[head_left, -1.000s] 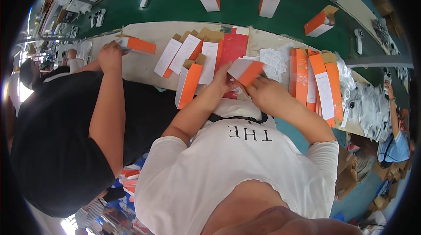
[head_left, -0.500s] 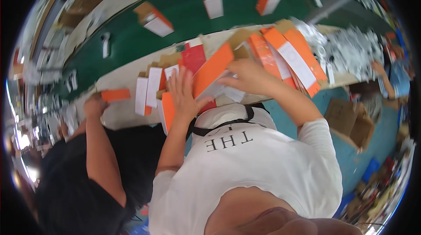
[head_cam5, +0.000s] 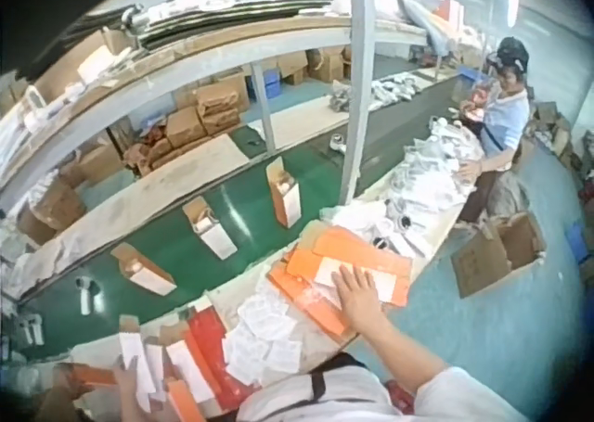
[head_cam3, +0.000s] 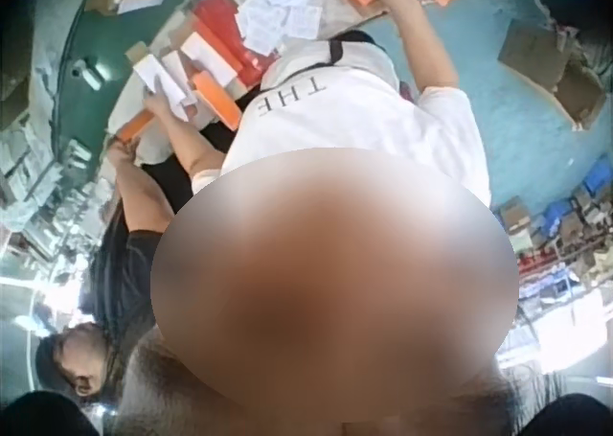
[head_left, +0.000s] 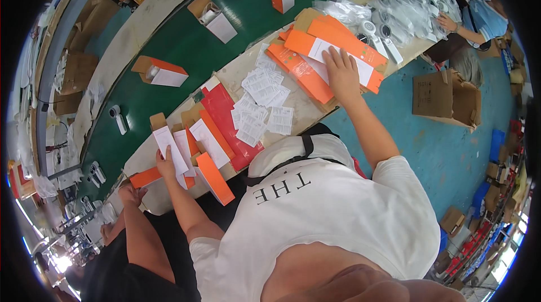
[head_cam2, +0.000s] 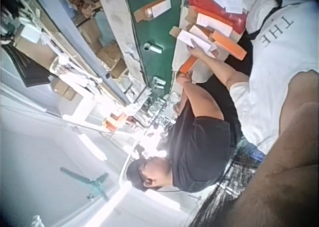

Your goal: The recorder is folding and assembling small orange and white cardboard boxes at a workstation.

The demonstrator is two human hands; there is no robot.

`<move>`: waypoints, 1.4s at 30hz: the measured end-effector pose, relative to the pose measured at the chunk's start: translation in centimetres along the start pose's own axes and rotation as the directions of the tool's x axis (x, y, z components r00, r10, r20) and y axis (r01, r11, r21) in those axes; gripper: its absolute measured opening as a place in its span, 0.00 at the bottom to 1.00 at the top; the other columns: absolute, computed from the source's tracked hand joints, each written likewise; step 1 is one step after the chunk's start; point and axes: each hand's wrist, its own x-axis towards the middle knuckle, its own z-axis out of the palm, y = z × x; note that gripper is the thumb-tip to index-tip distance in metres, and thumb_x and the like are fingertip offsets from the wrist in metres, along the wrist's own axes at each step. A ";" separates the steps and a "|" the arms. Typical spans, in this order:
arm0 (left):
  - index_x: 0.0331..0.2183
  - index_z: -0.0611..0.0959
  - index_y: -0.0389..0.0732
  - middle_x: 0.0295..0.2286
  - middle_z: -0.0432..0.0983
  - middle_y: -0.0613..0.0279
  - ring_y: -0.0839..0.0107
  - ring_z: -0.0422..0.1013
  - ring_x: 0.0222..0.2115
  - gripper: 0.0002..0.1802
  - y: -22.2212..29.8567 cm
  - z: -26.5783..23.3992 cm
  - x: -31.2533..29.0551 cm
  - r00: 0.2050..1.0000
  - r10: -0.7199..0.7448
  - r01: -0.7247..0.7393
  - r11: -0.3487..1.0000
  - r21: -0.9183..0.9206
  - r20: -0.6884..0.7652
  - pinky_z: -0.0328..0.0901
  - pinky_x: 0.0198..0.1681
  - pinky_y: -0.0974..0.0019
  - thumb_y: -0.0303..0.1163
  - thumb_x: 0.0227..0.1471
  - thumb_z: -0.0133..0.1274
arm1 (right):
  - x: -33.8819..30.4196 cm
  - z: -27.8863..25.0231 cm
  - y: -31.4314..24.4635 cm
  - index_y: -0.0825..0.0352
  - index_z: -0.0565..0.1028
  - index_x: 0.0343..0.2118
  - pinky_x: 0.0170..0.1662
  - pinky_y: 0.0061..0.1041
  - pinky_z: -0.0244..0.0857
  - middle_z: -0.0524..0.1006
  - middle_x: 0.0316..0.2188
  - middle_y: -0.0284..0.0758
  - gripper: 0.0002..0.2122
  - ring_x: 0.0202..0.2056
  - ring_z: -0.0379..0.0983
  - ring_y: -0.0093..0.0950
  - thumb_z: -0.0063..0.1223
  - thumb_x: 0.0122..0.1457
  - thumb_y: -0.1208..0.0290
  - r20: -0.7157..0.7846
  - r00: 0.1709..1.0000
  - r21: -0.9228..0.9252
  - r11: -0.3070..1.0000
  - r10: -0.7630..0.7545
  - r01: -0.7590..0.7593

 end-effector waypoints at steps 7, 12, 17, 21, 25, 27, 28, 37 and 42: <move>0.45 0.71 0.38 0.45 0.65 0.52 0.58 0.60 0.48 0.21 19.3 3.6 -3.7 0.797 0.574 -0.585 0.811 -0.002 -0.187 0.55 0.50 0.63 0.34 0.47 0.50 | 0.2 -7.6 2.0 0.63 0.72 0.36 0.44 0.31 0.64 0.75 0.37 0.32 0.14 0.40 0.71 0.30 0.46 0.43 0.78 -0.354 0.901 0.106 0.946 -0.250 0.305; 0.50 0.65 0.37 0.44 0.68 0.56 0.71 0.63 0.46 0.24 30.1 9.4 -7.9 0.559 0.585 0.096 0.658 -0.746 0.588 0.57 0.50 0.70 0.30 0.51 0.47 | 0.6 -13.7 -4.2 0.64 0.74 0.32 0.45 0.29 0.63 0.76 0.35 0.32 0.08 0.39 0.71 0.29 0.48 0.47 0.76 -0.509 0.567 0.267 0.507 -0.648 0.820; 0.50 0.63 0.36 0.39 0.71 0.56 0.72 0.70 0.37 0.29 33.5 8.9 -10.3 0.428 0.653 0.482 0.420 -0.769 0.625 0.65 0.41 0.69 0.22 0.45 0.53 | 0.0 -10.5 -6.2 0.63 0.68 0.44 0.57 0.34 0.47 0.65 0.49 0.37 0.16 0.56 0.52 0.33 0.47 0.52 0.69 -0.471 0.857 0.590 0.647 -0.211 0.483; 0.47 0.66 0.35 0.36 0.73 0.58 0.74 0.70 0.35 0.26 30.6 7.6 -10.0 0.562 0.636 0.142 0.557 -0.818 0.530 0.65 0.39 0.70 0.21 0.44 0.54 | 3.1 -9.8 -8.8 0.63 0.47 0.58 0.54 0.32 0.53 0.56 0.55 0.40 0.32 0.57 0.52 0.32 0.48 0.52 0.67 0.375 0.924 0.763 -0.543 -0.070 -0.351; 0.45 0.68 0.34 0.39 0.70 0.57 0.73 0.66 0.41 0.22 30.9 7.3 -11.7 0.734 0.628 -0.156 0.525 -0.836 0.258 0.60 0.45 0.70 0.26 0.47 0.52 | 5.2 -6.7 -10.9 0.67 0.64 0.48 0.39 0.18 0.60 0.69 0.40 0.31 0.17 0.37 0.66 0.18 0.45 0.55 0.72 0.481 0.875 0.796 -0.446 0.055 -0.409; 0.45 0.67 0.33 0.38 0.69 0.58 0.72 0.65 0.41 0.21 32.2 6.6 -12.7 0.830 0.543 -0.186 0.481 -0.857 0.124 0.59 0.45 0.70 0.30 0.49 0.51 | 3.9 -6.4 -12.6 0.68 0.69 0.41 0.33 0.14 0.57 0.70 0.32 0.27 0.10 0.29 0.63 0.13 0.45 0.56 0.73 0.287 0.957 0.950 -0.142 0.034 -0.279; 0.45 0.66 0.33 0.38 0.69 0.58 0.72 0.65 0.40 0.21 32.4 6.4 -13.0 0.872 0.475 -0.113 0.427 -0.897 0.116 0.60 0.44 0.69 0.30 0.49 0.50 | 3.1 -6.2 -13.3 0.68 0.68 0.41 0.33 0.15 0.56 0.69 0.31 0.27 0.10 0.29 0.61 0.14 0.45 0.56 0.74 0.128 0.992 0.991 -0.038 0.017 -0.127; 0.39 0.69 0.38 0.34 0.68 0.63 0.77 0.64 0.36 0.19 28.5 6.1 -10.9 0.788 0.384 0.342 0.378 -0.860 0.482 0.60 0.39 0.72 0.30 0.42 0.53 | 2.9 -6.6 -15.1 0.69 0.68 0.40 0.50 0.31 0.58 0.71 0.43 0.42 0.11 0.47 0.66 0.35 0.38 0.54 0.84 -0.148 0.947 0.950 0.224 -0.284 0.216; 0.41 0.68 0.37 0.35 0.68 0.62 0.75 0.65 0.38 0.23 28.3 3.4 -12.0 0.828 0.451 0.204 0.313 -0.928 0.334 0.59 0.40 0.72 0.32 0.43 0.55 | 3.2 -6.7 -16.2 0.69 0.68 0.39 0.50 0.33 0.58 0.71 0.41 0.46 0.12 0.46 0.67 0.37 0.37 0.52 0.85 -0.205 0.932 0.979 -0.064 -0.300 0.194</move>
